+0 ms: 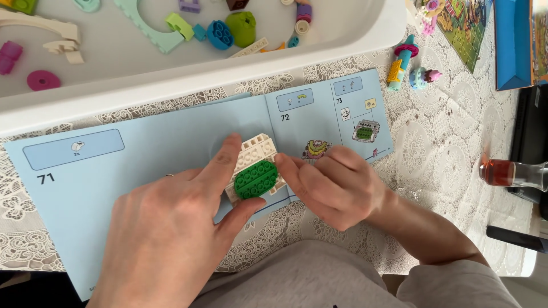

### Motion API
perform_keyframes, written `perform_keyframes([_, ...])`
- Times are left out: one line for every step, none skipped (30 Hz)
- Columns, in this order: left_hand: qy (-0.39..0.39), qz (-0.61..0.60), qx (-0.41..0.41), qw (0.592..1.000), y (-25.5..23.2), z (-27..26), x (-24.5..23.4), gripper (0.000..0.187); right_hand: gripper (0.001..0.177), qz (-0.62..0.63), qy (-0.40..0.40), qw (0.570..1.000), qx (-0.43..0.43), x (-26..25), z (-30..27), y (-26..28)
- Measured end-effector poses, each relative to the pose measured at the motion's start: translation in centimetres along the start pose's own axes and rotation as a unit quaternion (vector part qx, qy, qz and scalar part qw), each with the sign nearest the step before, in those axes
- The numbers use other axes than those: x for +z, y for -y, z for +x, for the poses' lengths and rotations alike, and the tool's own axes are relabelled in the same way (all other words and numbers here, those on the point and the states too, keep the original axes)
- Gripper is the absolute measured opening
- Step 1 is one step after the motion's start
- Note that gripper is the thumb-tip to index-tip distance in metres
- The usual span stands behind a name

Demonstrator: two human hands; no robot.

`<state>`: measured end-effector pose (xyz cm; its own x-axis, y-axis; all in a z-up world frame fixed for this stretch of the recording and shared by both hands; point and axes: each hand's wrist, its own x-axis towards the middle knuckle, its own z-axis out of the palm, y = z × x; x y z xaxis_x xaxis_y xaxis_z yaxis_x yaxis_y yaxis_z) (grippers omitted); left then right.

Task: Assembling a toy set using interlocking plastic bricks according to instructions.

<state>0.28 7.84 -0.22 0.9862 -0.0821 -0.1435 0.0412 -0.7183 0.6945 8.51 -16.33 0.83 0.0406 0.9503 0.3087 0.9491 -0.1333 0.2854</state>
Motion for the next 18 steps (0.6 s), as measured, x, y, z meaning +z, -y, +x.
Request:
perform_keyframes([0.011,0.004,-0.007,1.0,0.0,0.1,0.0,0.076,0.029,-0.02,0.01,1.0,-0.022,-0.2,0.1,-0.2])
perform_keyframes([0.012,0.003,-0.007,1.0,0.0,0.0,0.1,0.076,0.029,-0.02,0.011,1.0,-0.021,0.0,0.2,-0.4])
perform_keyframes([0.006,0.001,-0.004,1.0,0.0,0.0,0.1,0.075,0.028,0.004,0.005,1.0,-0.02,0.1,0.2,-0.6])
perform_keyframes([0.001,0.0,-0.002,1.0,0.1,0.0,0.2,0.075,0.028,0.027,0.0,0.999,-0.019,0.2,0.3,-0.8])
perform_keyframes([0.001,0.0,-0.001,1.0,0.0,0.0,0.2,0.075,0.028,0.026,0.0,0.999,-0.019,0.1,0.2,-1.0])
perform_keyframes([0.003,-0.001,-0.003,1.0,0.0,0.0,0.2,0.075,0.028,0.033,0.005,0.999,-0.024,0.1,0.2,-1.1])
perform_keyframes([0.004,-0.001,-0.006,1.0,0.0,0.1,0.1,0.074,0.028,0.039,0.009,0.999,-0.03,0.1,0.2,-1.3])
perform_keyframes([0.003,0.0,-0.006,1.0,0.0,0.1,0.1,0.074,0.028,0.039,0.008,0.999,-0.031,0.3,0.2,-1.4])
perform_keyframes([0.012,0.0,-0.011,1.0,-0.1,0.1,0.1,0.074,0.027,0.044,0.005,0.998,-0.036,0.4,0.2,-1.6])
perform_keyframes([0.021,0.001,-0.015,1.0,-0.1,0.1,0.1,0.074,0.026,0.049,0.002,0.998,-0.041,0.5,0.1,-1.7])
perform_keyframes([0.021,0.002,-0.015,1.0,-0.1,0.2,0.0,0.074,0.026,0.049,0.002,0.998,-0.041,0.4,0.2,-1.9])
perform_keyframes([0.027,0.006,-0.015,1.0,-0.1,0.3,-0.1,0.075,0.026,0.056,0.009,0.998,-0.04,0.3,0.3,-2.0])
perform_keyframes([0.035,0.01,-0.015,0.999,-0.1,0.3,-0.1,0.077,0.026,0.064,0.017,0.997,-0.038,0.1,0.4,-2.0])
perform_keyframes([0.037,0.01,-0.014,0.999,-0.1,0.0,-0.1,0.077,0.026,0.065,0.018,0.997,-0.037,0.5,-0.4,-2.1])
perform_keyframes([0.033,0.0,-0.013,0.999,0.0,-0.1,-0.2,0.088,0.029,0.099,-0.006,0.995,-0.015,1.1,-1.0,-2.3])
perform_keyframes([0.028,-0.01,-0.012,0.999,0.1,-0.2,-0.3,0.1,0.032,0.134,-0.029,0.991,0.006,1.7,-1.6,-2.6])
perform_keyframes([0.027,-0.009,-0.011,1.0,-0.4,-0.5,-0.6,0.1,0.032,0.133,-0.031,0.991,0.006,1.4,-1.4,-1.9])
perform_keyframes([0.007,-0.082,0.002,0.997,-0.9,-0.9,-0.8,0.109,0.035,0.212,-0.071,0.971,0.084,1.1,-1.2,-1.3])
